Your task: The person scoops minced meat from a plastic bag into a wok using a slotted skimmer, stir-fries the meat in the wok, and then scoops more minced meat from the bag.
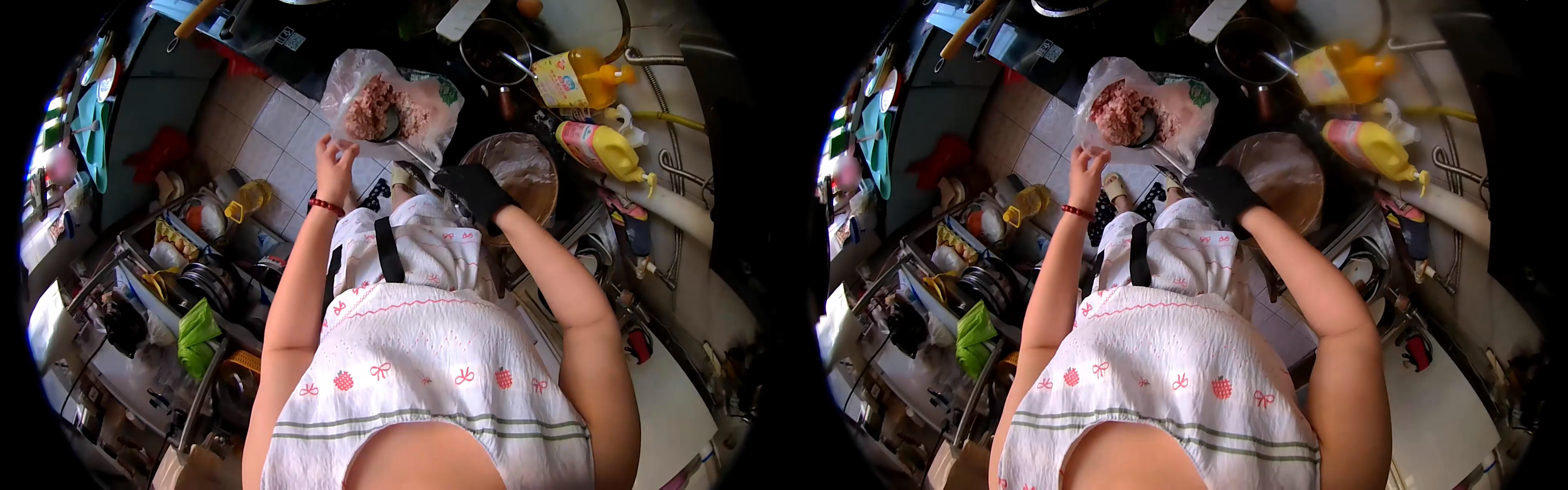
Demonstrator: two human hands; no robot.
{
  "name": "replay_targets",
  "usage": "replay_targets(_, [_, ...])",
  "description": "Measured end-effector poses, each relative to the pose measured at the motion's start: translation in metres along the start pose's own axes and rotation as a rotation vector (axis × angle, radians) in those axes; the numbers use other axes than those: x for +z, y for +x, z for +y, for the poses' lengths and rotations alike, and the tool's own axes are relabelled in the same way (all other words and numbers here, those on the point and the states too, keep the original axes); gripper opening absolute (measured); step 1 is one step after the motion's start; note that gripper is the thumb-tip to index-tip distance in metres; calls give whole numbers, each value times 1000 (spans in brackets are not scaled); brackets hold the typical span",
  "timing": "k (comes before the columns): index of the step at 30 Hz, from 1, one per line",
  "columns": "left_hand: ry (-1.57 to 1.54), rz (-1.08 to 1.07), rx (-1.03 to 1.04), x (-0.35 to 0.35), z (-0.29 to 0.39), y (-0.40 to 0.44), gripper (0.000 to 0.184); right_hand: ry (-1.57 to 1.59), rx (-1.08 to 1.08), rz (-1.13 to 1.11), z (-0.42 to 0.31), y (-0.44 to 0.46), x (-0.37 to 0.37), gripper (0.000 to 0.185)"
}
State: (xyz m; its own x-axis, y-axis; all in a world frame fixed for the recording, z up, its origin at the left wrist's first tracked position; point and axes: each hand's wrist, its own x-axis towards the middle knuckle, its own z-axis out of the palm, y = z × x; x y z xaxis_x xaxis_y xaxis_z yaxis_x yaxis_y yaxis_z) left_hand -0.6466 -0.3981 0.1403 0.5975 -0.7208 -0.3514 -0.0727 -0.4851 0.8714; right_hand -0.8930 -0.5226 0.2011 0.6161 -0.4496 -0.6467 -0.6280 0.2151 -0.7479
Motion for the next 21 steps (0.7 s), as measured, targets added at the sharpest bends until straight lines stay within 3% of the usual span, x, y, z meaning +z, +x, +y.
replay_targets(1, [52, -31, 42, -3, 2, 1, 19, -461, -361, 45, -1, -4, -2, 28])
replay_targets(4, [165, -127, 193, -9, 13, 4, 16, -533, -38, 211, -10, -17, 6, 26])
replay_targets(6, [186, -206, 320, -4, 24, 2, 15, -354, -46, 153, -4, -8, 12, 28])
replay_targets(9, [69, -256, 276, 6, 33, 1, 15, 68, -2, -35, 25, 19, 25, 28])
replay_targets(12, [57, -245, 242, 5, 30, -1, 15, -131, -337, 169, 52, 19, 41, 26])
replay_targets(13, [59, -232, 228, 5, 32, 0, 15, -413, -613, 331, 52, 25, 48, 25])
replay_targets(16, [115, -168, 128, -3, 36, -6, 19, 15, -210, 286, 42, 27, 66, 25])
replay_targets(17, [207, -91, 136, -7, 35, -4, 25, -60, -311, 363, 41, 23, 68, 25])
replay_targets(19, [386, 61, 151, -14, 31, 0, 42, -46, -197, 308, 37, 8, 63, 23])
replay_targets(20, [397, 131, 286, -13, 44, -2, 52, -98, -114, 266, 29, -6, 56, 23])
replay_targets(21, [403, 201, 423, -9, 59, -4, 62, -157, -176, 247, 33, -13, 53, 22])
